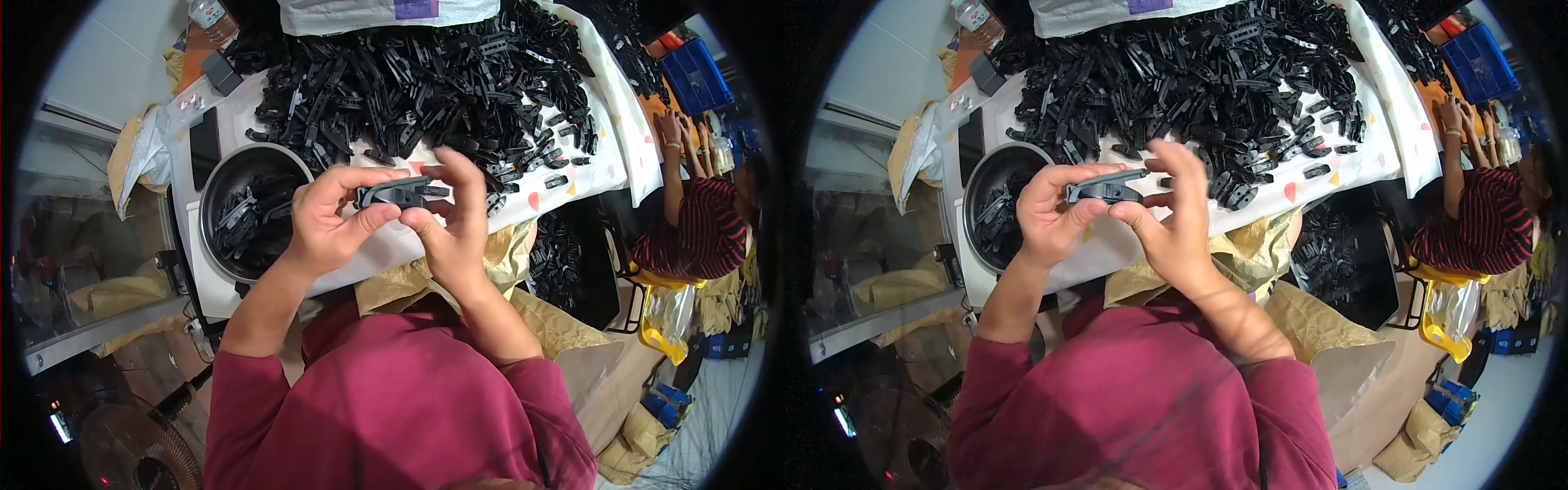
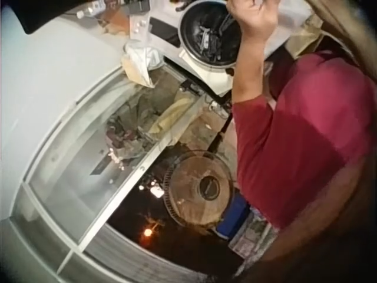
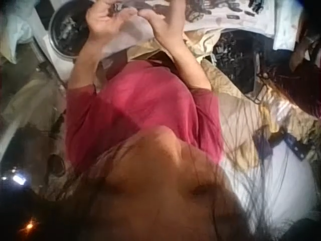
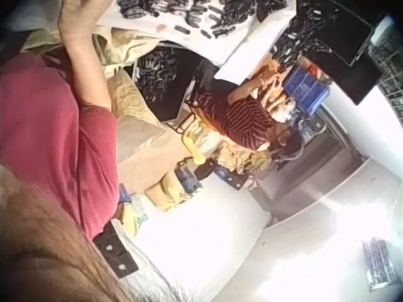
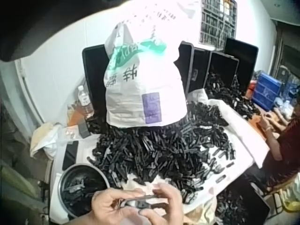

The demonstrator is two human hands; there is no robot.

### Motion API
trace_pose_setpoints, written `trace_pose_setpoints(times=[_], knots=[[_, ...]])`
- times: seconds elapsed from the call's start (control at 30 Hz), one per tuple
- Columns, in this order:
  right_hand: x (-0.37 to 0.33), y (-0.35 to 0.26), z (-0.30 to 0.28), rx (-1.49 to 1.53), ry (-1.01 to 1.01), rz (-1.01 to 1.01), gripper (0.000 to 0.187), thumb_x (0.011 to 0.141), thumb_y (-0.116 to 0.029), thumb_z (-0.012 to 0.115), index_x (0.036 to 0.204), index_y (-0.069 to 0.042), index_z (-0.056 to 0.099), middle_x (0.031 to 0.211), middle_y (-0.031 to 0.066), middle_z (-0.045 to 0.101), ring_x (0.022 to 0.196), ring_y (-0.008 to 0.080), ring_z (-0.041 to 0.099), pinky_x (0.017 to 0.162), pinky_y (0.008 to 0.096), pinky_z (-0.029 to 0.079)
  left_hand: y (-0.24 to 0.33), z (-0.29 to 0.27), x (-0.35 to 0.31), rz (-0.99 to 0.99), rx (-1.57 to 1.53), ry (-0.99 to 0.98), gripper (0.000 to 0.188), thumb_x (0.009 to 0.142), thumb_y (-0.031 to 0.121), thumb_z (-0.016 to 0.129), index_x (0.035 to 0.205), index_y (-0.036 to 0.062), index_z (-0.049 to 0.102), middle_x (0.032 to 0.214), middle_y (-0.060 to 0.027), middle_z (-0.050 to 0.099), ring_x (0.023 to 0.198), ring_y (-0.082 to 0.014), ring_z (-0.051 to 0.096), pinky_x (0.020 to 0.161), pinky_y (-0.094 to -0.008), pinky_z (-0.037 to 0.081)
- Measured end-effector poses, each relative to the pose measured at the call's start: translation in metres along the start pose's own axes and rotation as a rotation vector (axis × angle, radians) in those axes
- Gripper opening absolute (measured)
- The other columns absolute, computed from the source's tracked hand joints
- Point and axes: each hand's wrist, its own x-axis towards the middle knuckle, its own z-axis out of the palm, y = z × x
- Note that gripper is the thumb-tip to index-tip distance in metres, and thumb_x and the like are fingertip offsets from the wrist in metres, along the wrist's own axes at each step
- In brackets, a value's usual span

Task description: The recorder is inspecting and sorting small black plastic components from a large pile into a metal bowl on a manufacturing workbench.

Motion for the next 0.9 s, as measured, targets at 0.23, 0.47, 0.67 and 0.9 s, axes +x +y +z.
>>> trace_pose_setpoints(times=[0.23, 0.47, 0.67, 0.9], knots=[[-0.011, 0.046, -0.025, -0.354, -0.284, 0.249, 0.034, 0.075, -0.018, 0.072, 0.097, 0.002, 0.055, 0.089, 0.0101, 0.061, 0.072, 0.0122, 0.058, 0.061, 0.0236, 0.047, -0.026, -0.009, 0.005, -0.334, -0.022, -0.074, 0.031, 0.083, 0.009, 0.062, 0.109, -0.0022, 0.051, 0.092, -0.0070, 0.060, 0.079, -0.0105, 0.059, 0.070, -0.0254, 0.050], [0.014, 0.073, -0.046, -1.031, -0.265, 0.010, 0.028, 0.076, -0.015, 0.066, 0.099, -0.002, 0.060, 0.092, 0.0137, 0.059, 0.071, 0.0275, 0.060, 0.066, 0.0339, 0.047, -0.070, -0.037, 0.066, -0.041, 0.994, -0.031, 0.022, 0.075, 0.004, 0.049, 0.094, 0.0091, 0.059, 0.091, -0.0085, 0.056, 0.078, -0.0241, 0.061, 0.063, -0.0304, 0.051], [0.018, 0.083, -0.052, -1.250, -0.465, -0.188, 0.020, 0.071, -0.011, 0.063, 0.089, -0.002, 0.061, 0.091, 0.0137, 0.058, 0.070, 0.0336, 0.057, 0.068, 0.0370, 0.048, -0.086, -0.048, 0.077, 0.305, 1.598, -0.583, 0.002, 0.071, 0.011, 0.059, 0.072, 0.0111, 0.058, 0.082, -0.0047, 0.054, 0.070, -0.0217, 0.058, 0.058, -0.0325, 0.048], [0.028, 0.032, -0.032, -0.173, -0.298, 0.467, 0.018, 0.085, -0.005, 0.059, 0.098, 0.002, 0.047, 0.079, 0.0098, 0.060, 0.063, 0.0118, 0.058, 0.048, 0.0225, 0.048, -0.038, -0.018, 0.057, -0.613, 0.121, 0.098, 0.006, 0.084, 0.009, 0.059, 0.086, 0.0053, 0.055, 0.063, 0.0060, 0.048, 0.047, -0.0014, 0.039, 0.043, -0.0171, 0.032]])
